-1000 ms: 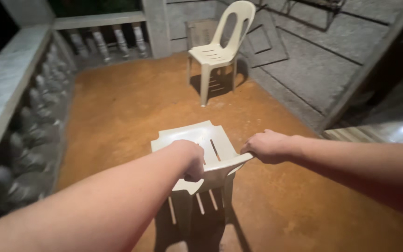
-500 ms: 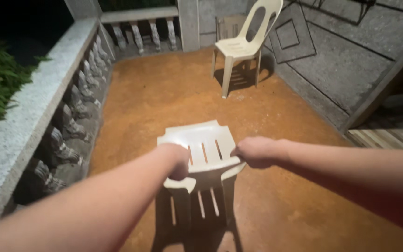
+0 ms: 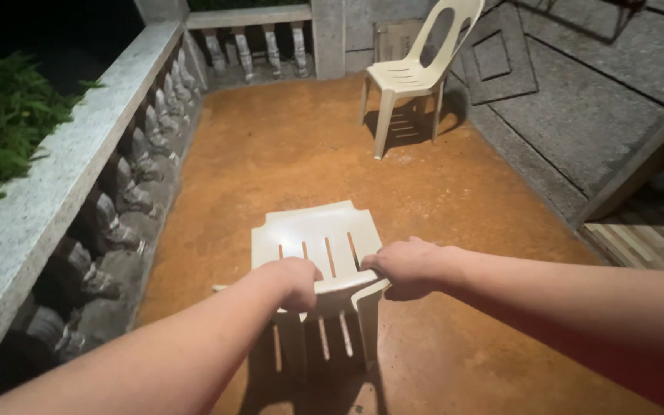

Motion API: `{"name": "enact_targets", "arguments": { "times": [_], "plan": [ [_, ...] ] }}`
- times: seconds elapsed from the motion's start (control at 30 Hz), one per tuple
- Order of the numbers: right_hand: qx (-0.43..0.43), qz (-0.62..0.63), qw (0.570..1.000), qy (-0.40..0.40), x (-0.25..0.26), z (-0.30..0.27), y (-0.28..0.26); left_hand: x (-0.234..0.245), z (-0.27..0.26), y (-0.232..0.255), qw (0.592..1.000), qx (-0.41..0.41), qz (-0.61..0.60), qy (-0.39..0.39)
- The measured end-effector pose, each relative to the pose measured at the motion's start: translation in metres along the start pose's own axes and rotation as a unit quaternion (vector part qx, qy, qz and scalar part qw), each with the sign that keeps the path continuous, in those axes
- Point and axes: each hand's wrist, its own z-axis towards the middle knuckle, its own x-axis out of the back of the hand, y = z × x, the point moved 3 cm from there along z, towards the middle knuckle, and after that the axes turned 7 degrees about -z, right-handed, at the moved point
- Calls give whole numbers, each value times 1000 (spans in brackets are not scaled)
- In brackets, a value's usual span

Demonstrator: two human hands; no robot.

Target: The person repeatedly picks up, moves, and repositions two white plastic chairs on a tiled balcony. They lift and place the chairs multiple times, sometimes side by side, sometimes apart, and occasionally stack one on top of the other before separating them again.

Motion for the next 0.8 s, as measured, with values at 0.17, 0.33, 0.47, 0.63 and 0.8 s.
{"name": "enact_targets", "arguments": {
  "times": [0.17, 0.33, 0.47, 0.63, 0.8],
  "plan": [
    [-8, 50, 998, 22, -1, 6, -6, -12, 0, -17, 992, 21, -121, 14],
    [39, 135, 990, 2, 1, 14, -10, -18, -9, -32, 987, 71, -140, -24],
    [62, 162, 985, -13, -4, 16, -26, -19, -30, -37, 991, 71, -107, -46],
    [80, 116, 989, -37, -8, 6, -33, -26, -50, -28, 991, 62, -111, -45],
    [93, 88, 991, -40, -6, 1, -33, -29, -55, -24, 993, 49, -109, -18]
  ]
}}
